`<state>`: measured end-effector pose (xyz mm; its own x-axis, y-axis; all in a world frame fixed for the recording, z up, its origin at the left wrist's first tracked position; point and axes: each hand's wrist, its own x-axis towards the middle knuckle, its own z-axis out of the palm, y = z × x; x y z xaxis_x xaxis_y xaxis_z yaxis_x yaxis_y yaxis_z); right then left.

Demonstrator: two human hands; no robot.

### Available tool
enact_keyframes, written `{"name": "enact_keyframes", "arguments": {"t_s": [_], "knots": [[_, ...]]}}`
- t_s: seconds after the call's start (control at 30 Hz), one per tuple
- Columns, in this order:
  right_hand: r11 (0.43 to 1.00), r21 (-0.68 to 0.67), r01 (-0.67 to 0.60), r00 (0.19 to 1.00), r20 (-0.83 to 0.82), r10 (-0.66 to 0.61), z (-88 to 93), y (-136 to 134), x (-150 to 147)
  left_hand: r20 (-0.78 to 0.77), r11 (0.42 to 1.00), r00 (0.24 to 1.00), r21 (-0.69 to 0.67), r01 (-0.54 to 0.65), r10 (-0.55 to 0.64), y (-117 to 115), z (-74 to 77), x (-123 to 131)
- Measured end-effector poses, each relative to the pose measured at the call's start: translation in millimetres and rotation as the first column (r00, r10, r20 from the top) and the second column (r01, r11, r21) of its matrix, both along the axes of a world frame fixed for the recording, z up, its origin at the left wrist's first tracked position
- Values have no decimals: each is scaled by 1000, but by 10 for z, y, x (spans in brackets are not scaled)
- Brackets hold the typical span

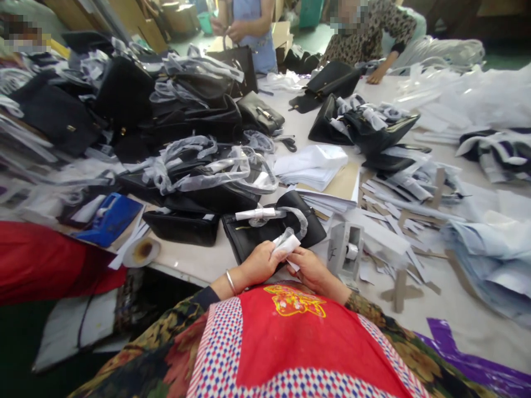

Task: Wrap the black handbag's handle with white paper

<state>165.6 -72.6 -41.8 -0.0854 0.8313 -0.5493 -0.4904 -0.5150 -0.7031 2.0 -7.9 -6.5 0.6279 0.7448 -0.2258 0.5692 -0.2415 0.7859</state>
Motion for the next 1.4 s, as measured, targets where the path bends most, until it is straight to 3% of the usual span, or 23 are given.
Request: {"name": "enact_keyframes", "arguments": {"t_s": [0.07,0.17,0.3,0.43,0.67,0.83,1.0,1.13,1.4], "knots": [[997,-59,-39,991,-134,31,3,-50,9,-3,998,1000,57,18,-18,-18,-20,-1],[990,-124,-68,976,-215,40,15,-82,4,56,999,998,38,-7,5,-37,-69,0],[992,-128,17,997,-68,-26,-19,-55,-56,133,999,990,-14,-41,43,-10,-81,-4],[998,-54,-30,996,81,35,-60,-47,-91,99,982,994,-188,-16,35,50,7,-42],[997,-21,-69,997,35,70,-64,-11,-16,68,882,993,-468,-55,98,93,55,-85],[971,-7,-238,927,297,229,37,82,86,158,872,975,-487,-60,155,89,35,-50],[974,-168,-154,927,317,202,112,20,139,143,892,976,-444,-83,162,79,50,-44],[984,-158,-85,944,304,130,44,-26,143,159,901,979,-430,-49,129,81,45,-59],[991,-56,-123,906,400,135,-95,97,145,173,793,956,-603,-89,238,91,-35,-55]]}}
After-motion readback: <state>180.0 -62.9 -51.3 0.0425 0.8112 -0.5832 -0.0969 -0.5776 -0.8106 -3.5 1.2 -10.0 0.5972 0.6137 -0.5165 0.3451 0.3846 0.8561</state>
